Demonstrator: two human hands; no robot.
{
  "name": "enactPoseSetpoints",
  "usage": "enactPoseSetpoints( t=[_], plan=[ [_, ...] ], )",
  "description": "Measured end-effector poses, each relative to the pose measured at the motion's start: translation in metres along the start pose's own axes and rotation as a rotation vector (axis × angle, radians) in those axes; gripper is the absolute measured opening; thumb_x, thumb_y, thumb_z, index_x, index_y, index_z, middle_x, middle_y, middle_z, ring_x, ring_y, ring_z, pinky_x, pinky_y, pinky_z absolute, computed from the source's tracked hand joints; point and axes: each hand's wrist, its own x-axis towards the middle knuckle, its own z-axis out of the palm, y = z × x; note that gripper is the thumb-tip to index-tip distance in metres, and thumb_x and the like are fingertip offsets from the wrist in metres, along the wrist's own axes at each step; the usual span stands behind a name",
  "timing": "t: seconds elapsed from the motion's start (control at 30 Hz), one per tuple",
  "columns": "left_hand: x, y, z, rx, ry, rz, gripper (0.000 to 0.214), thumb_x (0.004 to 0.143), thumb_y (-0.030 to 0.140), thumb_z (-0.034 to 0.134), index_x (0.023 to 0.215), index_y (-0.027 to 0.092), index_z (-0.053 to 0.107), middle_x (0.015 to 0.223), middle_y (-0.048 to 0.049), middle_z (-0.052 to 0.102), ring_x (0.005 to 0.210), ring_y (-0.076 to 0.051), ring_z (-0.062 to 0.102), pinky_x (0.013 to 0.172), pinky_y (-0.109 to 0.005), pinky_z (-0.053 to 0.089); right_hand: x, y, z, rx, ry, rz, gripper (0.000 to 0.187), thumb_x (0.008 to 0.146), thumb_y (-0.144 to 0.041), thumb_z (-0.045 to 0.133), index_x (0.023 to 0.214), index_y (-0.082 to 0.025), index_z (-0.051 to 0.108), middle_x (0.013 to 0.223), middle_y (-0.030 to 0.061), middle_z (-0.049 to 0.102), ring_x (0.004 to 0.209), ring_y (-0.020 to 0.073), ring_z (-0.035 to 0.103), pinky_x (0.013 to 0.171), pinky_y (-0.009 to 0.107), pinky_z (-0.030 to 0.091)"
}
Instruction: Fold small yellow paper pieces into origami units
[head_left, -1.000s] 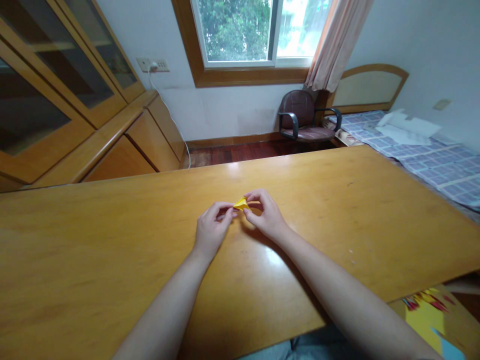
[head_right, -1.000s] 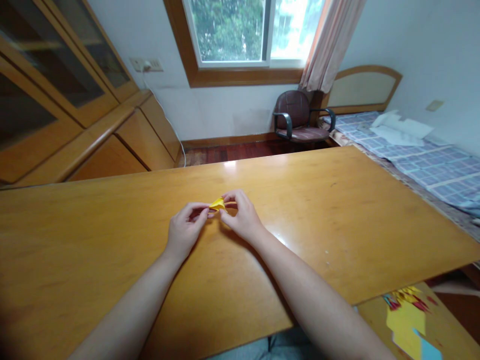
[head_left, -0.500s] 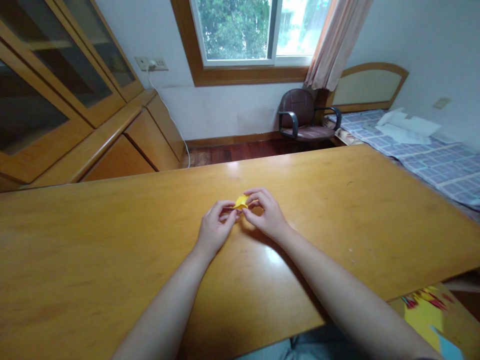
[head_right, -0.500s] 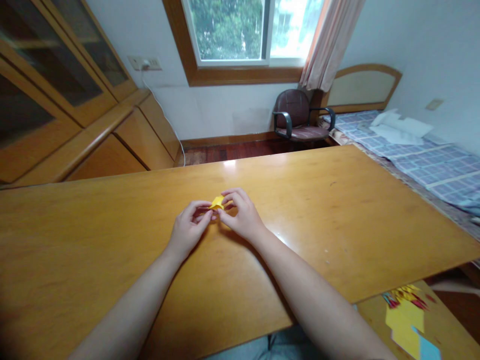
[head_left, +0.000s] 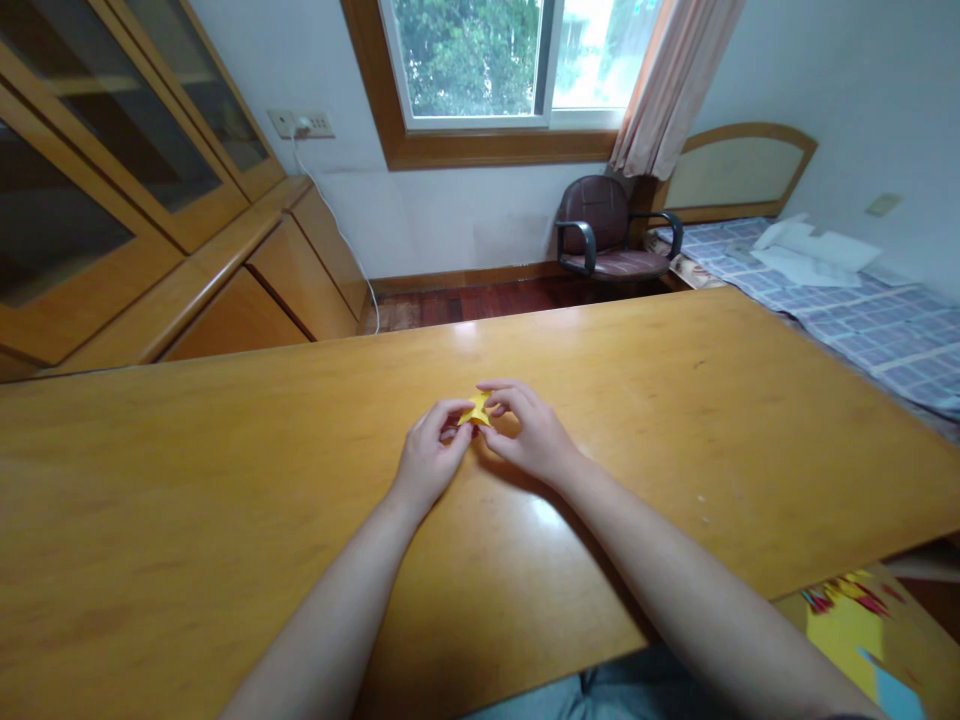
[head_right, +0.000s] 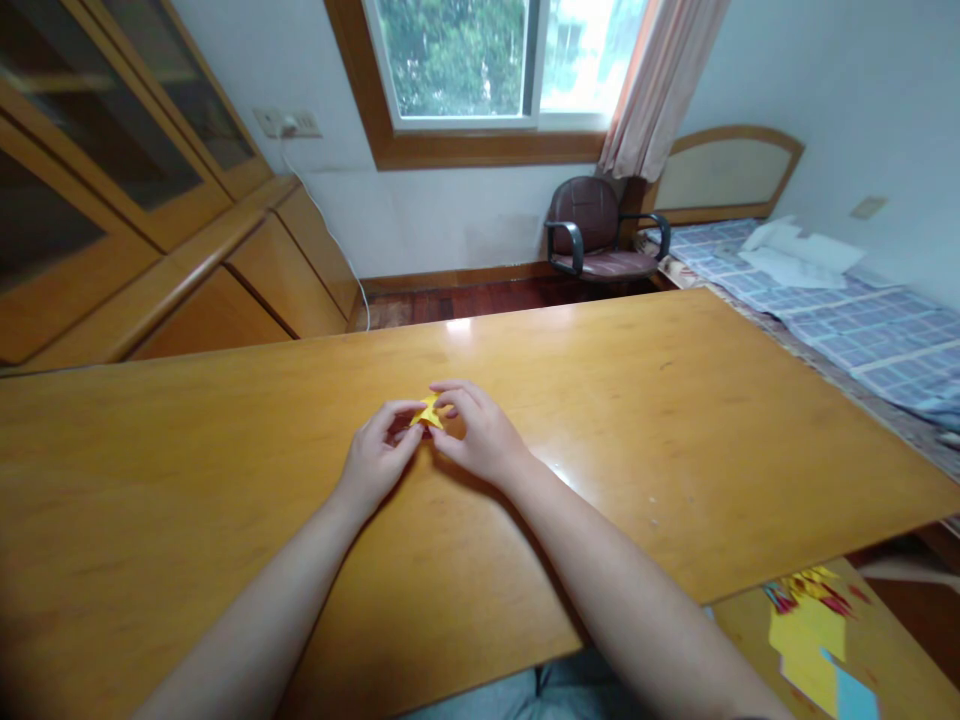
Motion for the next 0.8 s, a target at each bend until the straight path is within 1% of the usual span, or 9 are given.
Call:
enactPoseSetpoints(
  t=[0.1,0.17,0.37,0.47,0.57,0.8],
  plan=[
    [0.0,-0.002,0.001,-0.129,-0.011,-0.047,0.019,0.085,0.029,0.062,0.101,0.02,0.062,0.099,-0.0051,0.07,0.085,-0.017,0.072,0.081,-0.031,0.06,0.0,0.001,-0.001,0.028,0.024,-0.006,0.022,0.082,-0.014,0.063,0.1,-0.023,0.056,0.128,0.013,0.061,0.116,0.0207,0.061,0.085,0.036,0.059],
    [0.0,-0.002,0.001,-0.176,-0.029,-0.059,0.019,0.084,0.03,0.063,0.101,0.02,0.061,0.098,-0.0048,0.07,0.084,-0.017,0.072,0.081,-0.031,0.06,0.0,0.001,-0.001,0.034,0.035,-0.01,0.021,0.082,-0.014,0.062,0.1,-0.023,0.057,0.129,0.0125,0.06,0.116,0.0203,0.062,0.087,0.036,0.059],
    [0.0,-0.003,0.001,-0.122,-0.065,-0.016,0.02,0.085,0.023,0.061,0.105,0.021,0.061,0.1,-0.0041,0.069,0.089,-0.016,0.071,0.085,-0.031,0.059,0.0,0.0,-0.003,-0.012,0.049,-0.059,0.016,0.084,-0.014,0.061,0.098,-0.022,0.061,0.128,0.0113,0.062,0.116,0.021,0.063,0.099,0.04,0.054],
    [-0.001,-0.004,0.001,-0.096,-0.046,0.04,0.023,0.084,0.02,0.061,0.108,0.023,0.06,0.104,-0.0037,0.066,0.094,-0.016,0.069,0.083,-0.029,0.058,0.0,0.0,-0.003,-0.008,0.043,-0.088,0.016,0.085,-0.014,0.06,0.098,-0.022,0.063,0.129,0.0117,0.063,0.117,0.0213,0.063,0.1,0.041,0.053],
    [-0.002,-0.005,0.001,-0.088,-0.038,0.092,0.025,0.085,0.017,0.06,0.109,0.024,0.06,0.107,-0.0032,0.064,0.094,-0.015,0.068,0.082,-0.028,0.058,0.0,0.001,-0.003,-0.007,0.044,-0.114,0.019,0.085,-0.014,0.061,0.102,-0.023,0.064,0.129,0.0114,0.063,0.12,0.0212,0.062,0.102,0.041,0.052],
    [-0.003,-0.011,0.001,-0.139,-0.054,0.11,0.027,0.087,0.017,0.059,0.113,0.025,0.06,0.11,-0.0038,0.061,0.096,-0.016,0.067,0.084,-0.029,0.058,0.001,0.0,-0.004,-0.008,0.062,-0.138,0.022,0.088,-0.015,0.061,0.107,-0.024,0.067,0.129,0.0112,0.064,0.119,0.0207,0.063,0.102,0.041,0.054]
  ],
)
